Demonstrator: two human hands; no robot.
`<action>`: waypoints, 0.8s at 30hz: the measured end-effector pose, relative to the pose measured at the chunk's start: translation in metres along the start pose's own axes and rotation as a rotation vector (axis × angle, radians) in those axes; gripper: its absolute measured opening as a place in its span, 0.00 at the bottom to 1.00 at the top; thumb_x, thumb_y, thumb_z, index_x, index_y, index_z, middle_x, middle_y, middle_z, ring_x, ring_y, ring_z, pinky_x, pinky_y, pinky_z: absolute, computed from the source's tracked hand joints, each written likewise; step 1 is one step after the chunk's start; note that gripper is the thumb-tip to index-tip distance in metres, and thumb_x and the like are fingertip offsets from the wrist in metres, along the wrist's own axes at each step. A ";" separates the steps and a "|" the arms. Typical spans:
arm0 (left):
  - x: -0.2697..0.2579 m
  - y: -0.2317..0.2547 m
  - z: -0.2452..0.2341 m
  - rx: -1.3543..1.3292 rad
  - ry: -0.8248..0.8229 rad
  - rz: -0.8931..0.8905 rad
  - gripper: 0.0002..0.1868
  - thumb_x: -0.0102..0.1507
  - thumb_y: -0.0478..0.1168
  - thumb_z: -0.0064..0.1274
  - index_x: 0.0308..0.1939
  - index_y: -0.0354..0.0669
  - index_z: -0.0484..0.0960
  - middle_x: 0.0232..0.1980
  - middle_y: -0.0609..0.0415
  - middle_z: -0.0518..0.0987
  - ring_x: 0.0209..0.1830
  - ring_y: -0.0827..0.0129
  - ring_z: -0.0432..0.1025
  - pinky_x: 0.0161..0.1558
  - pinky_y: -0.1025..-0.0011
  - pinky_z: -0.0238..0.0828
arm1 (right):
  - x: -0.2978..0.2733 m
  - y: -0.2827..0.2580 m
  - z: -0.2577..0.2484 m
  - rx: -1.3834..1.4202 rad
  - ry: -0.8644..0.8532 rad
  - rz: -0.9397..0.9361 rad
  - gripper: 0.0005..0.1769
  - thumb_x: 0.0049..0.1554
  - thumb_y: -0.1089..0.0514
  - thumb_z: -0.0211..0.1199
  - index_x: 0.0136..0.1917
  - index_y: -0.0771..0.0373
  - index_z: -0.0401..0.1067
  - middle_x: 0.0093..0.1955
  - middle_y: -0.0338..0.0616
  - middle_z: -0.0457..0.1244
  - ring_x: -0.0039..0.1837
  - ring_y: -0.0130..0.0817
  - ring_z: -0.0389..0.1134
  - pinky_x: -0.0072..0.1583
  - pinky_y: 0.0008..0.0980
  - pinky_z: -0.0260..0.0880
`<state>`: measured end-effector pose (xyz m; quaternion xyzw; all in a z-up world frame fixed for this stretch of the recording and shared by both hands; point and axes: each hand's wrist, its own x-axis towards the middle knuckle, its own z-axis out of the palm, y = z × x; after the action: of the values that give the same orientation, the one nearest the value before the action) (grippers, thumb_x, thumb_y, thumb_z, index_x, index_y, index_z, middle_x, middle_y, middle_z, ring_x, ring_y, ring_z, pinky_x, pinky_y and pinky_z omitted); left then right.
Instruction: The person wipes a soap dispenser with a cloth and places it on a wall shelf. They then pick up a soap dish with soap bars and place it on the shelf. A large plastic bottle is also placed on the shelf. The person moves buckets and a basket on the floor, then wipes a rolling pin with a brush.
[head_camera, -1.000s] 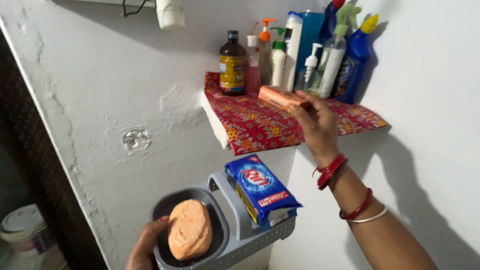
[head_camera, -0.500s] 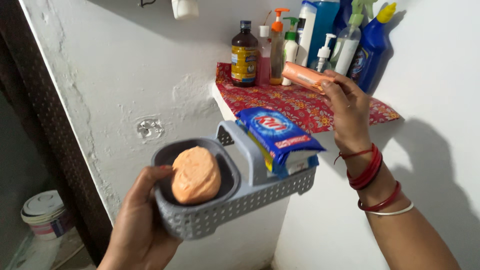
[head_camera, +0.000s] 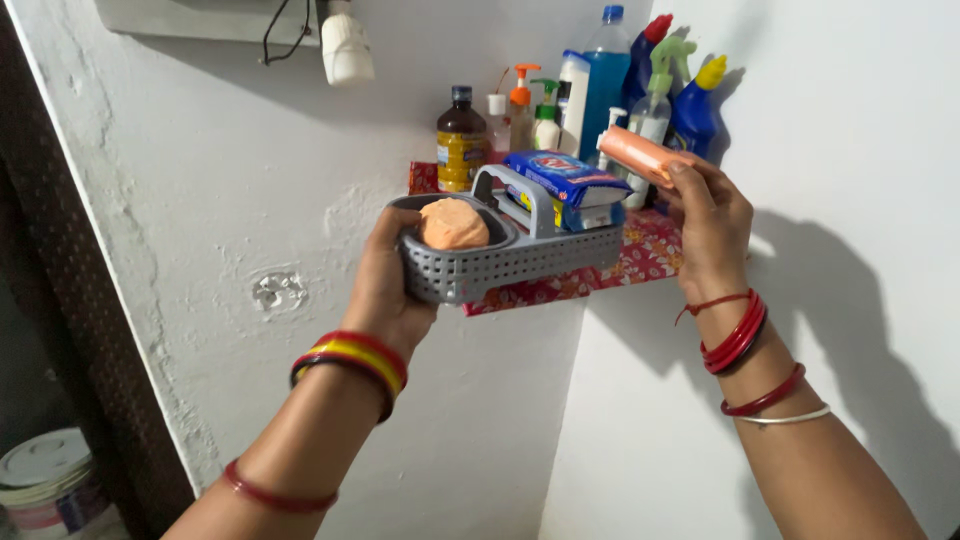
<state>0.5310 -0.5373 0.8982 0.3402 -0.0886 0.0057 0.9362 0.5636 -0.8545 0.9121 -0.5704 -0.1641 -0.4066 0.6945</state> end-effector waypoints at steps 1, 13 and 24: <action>0.014 -0.003 0.001 0.000 -0.012 -0.007 0.17 0.59 0.45 0.50 0.48 0.40 0.80 0.46 0.50 0.85 0.42 0.62 0.81 0.49 0.63 0.80 | 0.003 0.002 -0.003 -0.008 0.009 0.000 0.19 0.61 0.53 0.65 0.60 0.67 0.75 0.51 0.38 0.68 0.47 0.18 0.66 0.46 0.17 0.63; 0.131 -0.028 -0.014 -0.010 0.045 0.000 0.15 0.58 0.44 0.52 0.46 0.40 0.77 0.37 0.51 0.81 0.34 0.60 0.78 0.43 0.57 0.80 | 0.011 0.038 -0.011 -0.191 0.018 -0.005 0.20 0.61 0.50 0.64 0.61 0.63 0.76 0.51 0.37 0.68 0.48 0.18 0.66 0.48 0.18 0.65; 0.166 -0.025 -0.054 0.241 0.014 -0.053 0.27 0.64 0.58 0.45 0.57 0.43 0.78 0.48 0.50 0.84 0.43 0.63 0.80 0.49 0.62 0.80 | 0.028 0.064 0.028 -0.114 -0.041 -0.177 0.24 0.59 0.49 0.68 0.63 0.66 0.74 0.54 0.40 0.69 0.53 0.24 0.69 0.54 0.23 0.70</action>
<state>0.7051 -0.5302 0.8705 0.4522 -0.0718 -0.0062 0.8890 0.6354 -0.8380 0.8978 -0.6007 -0.2047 -0.4632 0.6186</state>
